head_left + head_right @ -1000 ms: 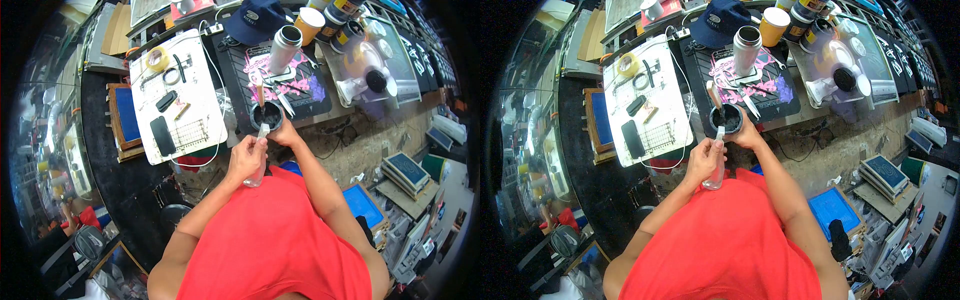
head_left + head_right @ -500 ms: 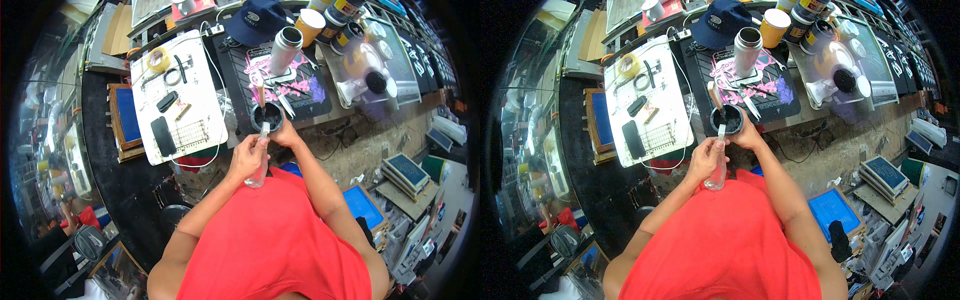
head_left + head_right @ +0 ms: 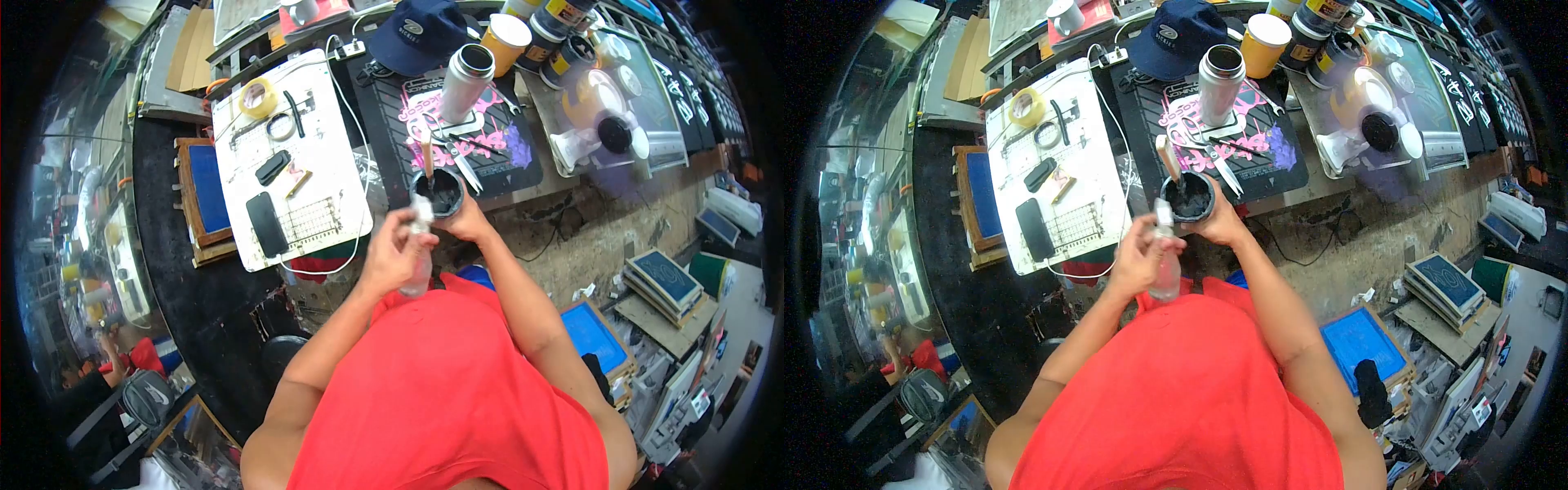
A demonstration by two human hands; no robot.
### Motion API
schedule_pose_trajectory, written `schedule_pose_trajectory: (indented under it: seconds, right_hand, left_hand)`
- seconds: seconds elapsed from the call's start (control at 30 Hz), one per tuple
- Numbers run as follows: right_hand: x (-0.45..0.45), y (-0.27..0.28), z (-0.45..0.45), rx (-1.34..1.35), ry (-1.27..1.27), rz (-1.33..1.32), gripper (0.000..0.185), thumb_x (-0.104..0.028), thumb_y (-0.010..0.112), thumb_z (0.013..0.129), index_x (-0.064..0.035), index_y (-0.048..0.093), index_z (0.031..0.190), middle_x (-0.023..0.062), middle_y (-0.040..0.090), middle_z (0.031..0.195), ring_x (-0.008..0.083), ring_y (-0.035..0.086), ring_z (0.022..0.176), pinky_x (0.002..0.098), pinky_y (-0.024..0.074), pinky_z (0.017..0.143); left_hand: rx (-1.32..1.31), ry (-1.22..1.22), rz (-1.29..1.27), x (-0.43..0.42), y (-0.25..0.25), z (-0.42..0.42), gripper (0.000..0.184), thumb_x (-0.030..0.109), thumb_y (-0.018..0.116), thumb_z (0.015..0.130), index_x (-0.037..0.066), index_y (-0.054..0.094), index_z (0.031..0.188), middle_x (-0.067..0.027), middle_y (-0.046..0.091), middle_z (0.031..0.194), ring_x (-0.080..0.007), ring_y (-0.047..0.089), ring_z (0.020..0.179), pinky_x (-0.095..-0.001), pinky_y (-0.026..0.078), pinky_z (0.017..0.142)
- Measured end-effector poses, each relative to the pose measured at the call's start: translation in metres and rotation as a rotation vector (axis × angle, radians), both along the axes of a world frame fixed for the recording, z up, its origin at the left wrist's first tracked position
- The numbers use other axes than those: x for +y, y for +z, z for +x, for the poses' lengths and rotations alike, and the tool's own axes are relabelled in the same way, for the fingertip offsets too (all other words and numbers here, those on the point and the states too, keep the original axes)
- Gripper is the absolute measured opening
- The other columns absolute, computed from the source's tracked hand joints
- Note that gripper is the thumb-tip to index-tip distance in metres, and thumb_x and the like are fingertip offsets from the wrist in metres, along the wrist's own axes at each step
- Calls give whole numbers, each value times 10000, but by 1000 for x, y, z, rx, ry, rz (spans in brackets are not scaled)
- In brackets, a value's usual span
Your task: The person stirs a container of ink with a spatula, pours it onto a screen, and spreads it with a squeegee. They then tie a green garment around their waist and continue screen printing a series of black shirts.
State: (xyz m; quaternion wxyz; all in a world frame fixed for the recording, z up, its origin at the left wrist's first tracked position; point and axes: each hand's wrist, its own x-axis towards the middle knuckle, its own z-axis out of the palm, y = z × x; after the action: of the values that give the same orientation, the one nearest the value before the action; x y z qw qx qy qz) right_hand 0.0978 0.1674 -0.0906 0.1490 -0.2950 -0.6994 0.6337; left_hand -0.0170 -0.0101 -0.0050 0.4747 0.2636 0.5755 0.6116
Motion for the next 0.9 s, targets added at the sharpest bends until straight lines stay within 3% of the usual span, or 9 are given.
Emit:
schedule_pose_trajectory:
  seconds: [0.13, 0.23, 0.3, 0.4, 0.47, 0.53, 0.67, 0.77, 0.9]
  right_hand:
    - [-3, 8, -1, 29, 3, -20, 1070, -77, 944, 584, -55, 365, 1485, 98, 523, 1395, 228, 501, 1314, 367, 381, 1141]
    - [-6, -4, 2, 114, 0, 64, 1024, -127, 956, 615, -56, 387, 1464, 81, 568, 1356, 198, 538, 1256, 362, 439, 1071]
    - [-10, -20, 11, -9, -26, -2, 996, -55, 868, 668, -39, 341, 1513, 153, 509, 1436, 273, 491, 1352, 377, 368, 1155]
    - [-9, -9, 30, -193, -77, 171, 862, -22, 755, 758, -27, 344, 1515, 185, 501, 1451, 306, 513, 1337, 394, 422, 1116]
    - [9, -12, 34, -168, -273, 233, 665, 0, 672, 808, -11, 439, 1430, 178, 548, 1365, 307, 594, 1192, 365, 577, 872]
    - [39, 8, 18, -95, -424, 381, 613, -36, 709, 812, -8, 473, 1377, 184, 565, 1303, 302, 603, 1142, 340, 586, 814]
    - [105, 51, -40, -21, -544, 501, 949, -277, 891, 713, 15, 374, 1452, 229, 504, 1401, 374, 493, 1311, 445, 374, 1140]
    - [141, 77, -82, 1, -549, 545, 1269, -375, 953, 609, 3, 194, 1553, 244, 413, 1520, 386, 419, 1405, 435, 346, 1172]
    - [157, 94, -103, -29, -550, 463, 850, -336, 932, 616, -56, 552, 1324, 208, 689, 1200, 367, 657, 1150, 454, 512, 991]
  left_hand:
    - [97, 293, 51, 16, 38, -57, 509, 106, 618, 1012, -41, 313, 1393, -179, 701, 1112, -188, 680, 1010, -308, 541, 872]
    - [244, 426, 207, 59, 21, -105, 481, 50, 656, 973, -32, 352, 1337, -179, 701, 1113, -193, 678, 1019, -306, 538, 876]
    - [257, 424, 224, 95, 3, -131, 478, 49, 694, 943, -30, 376, 1292, -178, 703, 1110, -194, 685, 1002, -302, 535, 870]
    - [510, 425, 70, 143, -36, -158, 477, 97, 773, 894, 1, 426, 1207, -187, 709, 1098, -211, 702, 983, -320, 549, 853]
    - [505, 432, 96, 166, -53, -162, 509, 150, 809, 872, -2, 443, 1192, -182, 712, 1094, -212, 702, 987, -317, 543, 855]
    - [619, 405, -37, 179, -62, -162, 499, 179, 810, 864, -12, 466, 1171, -185, 719, 1075, -203, 705, 1002, -318, 545, 859]
    - [694, 376, -125, 192, -95, -172, 519, 226, 799, 859, -11, 468, 1181, -188, 729, 1044, -248, 720, 982, -353, 556, 847]
    - [777, 325, -206, 182, -62, -166, 689, 332, 870, 755, 33, 481, 1239, -210, 712, 1113, -307, 712, 1019, -407, 553, 878]
    - [793, 212, -264, 169, -60, -172, 808, 300, 881, 735, 82, 447, 1381, -219, 689, 1198, -340, 688, 1117, -414, 542, 953]
